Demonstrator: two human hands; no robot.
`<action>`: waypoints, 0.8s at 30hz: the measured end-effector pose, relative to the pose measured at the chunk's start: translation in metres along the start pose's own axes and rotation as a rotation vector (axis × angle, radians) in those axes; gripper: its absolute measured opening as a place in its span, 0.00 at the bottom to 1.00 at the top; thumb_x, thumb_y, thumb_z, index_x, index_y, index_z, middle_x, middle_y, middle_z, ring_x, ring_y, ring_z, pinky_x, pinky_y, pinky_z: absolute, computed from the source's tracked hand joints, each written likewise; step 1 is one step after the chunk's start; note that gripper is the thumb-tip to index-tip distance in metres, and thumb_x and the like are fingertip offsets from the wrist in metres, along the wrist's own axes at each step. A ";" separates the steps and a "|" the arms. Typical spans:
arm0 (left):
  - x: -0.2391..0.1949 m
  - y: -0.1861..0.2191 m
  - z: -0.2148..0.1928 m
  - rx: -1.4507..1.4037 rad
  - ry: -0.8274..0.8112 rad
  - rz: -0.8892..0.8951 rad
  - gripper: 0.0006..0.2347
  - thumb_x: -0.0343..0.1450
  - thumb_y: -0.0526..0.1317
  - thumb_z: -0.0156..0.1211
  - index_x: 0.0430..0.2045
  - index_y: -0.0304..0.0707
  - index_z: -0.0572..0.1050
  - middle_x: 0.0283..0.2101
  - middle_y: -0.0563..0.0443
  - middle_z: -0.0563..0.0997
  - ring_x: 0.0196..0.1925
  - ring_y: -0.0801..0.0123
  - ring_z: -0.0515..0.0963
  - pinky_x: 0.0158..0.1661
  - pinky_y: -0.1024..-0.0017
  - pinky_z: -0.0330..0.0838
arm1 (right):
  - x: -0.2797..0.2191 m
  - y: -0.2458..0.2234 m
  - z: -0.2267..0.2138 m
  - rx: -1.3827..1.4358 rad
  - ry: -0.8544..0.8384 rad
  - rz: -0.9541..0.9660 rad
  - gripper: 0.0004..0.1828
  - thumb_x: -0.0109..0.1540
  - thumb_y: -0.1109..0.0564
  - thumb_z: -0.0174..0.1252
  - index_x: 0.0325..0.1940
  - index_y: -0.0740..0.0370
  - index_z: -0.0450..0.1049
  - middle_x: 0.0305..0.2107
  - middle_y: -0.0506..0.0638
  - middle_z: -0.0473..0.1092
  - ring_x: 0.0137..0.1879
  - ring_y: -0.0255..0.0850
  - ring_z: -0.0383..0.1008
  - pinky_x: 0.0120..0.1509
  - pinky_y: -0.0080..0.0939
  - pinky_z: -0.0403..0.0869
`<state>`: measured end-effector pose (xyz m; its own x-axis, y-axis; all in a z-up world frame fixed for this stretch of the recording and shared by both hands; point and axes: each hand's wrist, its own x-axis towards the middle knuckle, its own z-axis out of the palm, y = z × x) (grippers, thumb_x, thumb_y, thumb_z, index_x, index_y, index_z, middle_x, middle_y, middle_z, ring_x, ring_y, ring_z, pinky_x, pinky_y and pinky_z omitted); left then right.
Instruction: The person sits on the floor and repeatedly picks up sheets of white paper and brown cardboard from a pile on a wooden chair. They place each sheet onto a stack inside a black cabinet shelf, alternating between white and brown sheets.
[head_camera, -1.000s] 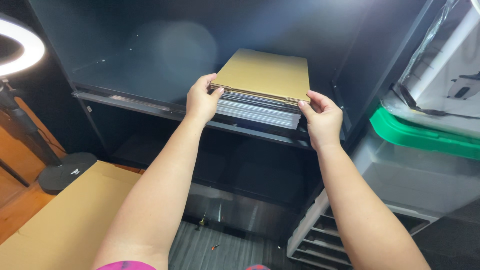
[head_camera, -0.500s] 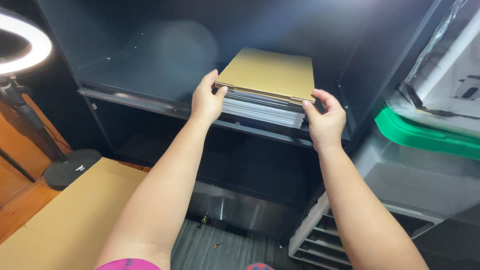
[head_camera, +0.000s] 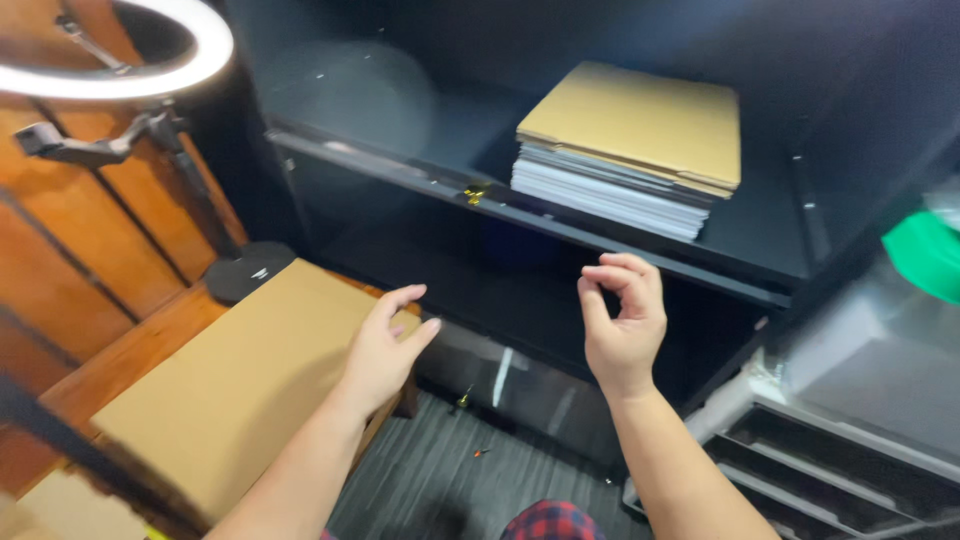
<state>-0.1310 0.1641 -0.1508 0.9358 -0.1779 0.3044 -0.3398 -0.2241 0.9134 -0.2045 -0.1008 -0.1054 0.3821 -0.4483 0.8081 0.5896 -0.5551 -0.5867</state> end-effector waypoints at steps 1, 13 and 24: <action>-0.011 -0.015 -0.017 0.009 0.015 -0.015 0.23 0.68 0.41 0.70 0.60 0.43 0.75 0.63 0.39 0.76 0.69 0.45 0.71 0.62 0.50 0.72 | -0.011 0.005 0.008 0.014 -0.014 0.011 0.10 0.60 0.70 0.68 0.41 0.59 0.82 0.46 0.52 0.71 0.53 0.40 0.75 0.57 0.33 0.76; -0.119 -0.105 -0.140 0.689 0.231 -0.351 0.21 0.68 0.50 0.69 0.55 0.50 0.78 0.66 0.48 0.73 0.69 0.51 0.72 0.64 0.52 0.69 | -0.133 0.035 0.104 0.125 -0.344 0.262 0.09 0.59 0.69 0.68 0.38 0.57 0.84 0.36 0.49 0.76 0.44 0.37 0.78 0.46 0.33 0.78; -0.143 -0.111 -0.148 0.985 0.149 -0.230 0.24 0.65 0.50 0.72 0.54 0.42 0.78 0.61 0.41 0.76 0.69 0.49 0.72 0.69 0.50 0.60 | -0.209 0.011 0.172 -0.049 -0.737 0.156 0.12 0.58 0.61 0.69 0.45 0.52 0.81 0.47 0.50 0.76 0.56 0.51 0.77 0.57 0.50 0.79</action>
<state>-0.2127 0.3562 -0.2558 0.9677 0.0747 0.2409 -0.0140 -0.9378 0.3469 -0.1557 0.1070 -0.2713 0.8457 0.0509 0.5312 0.4639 -0.5623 -0.6846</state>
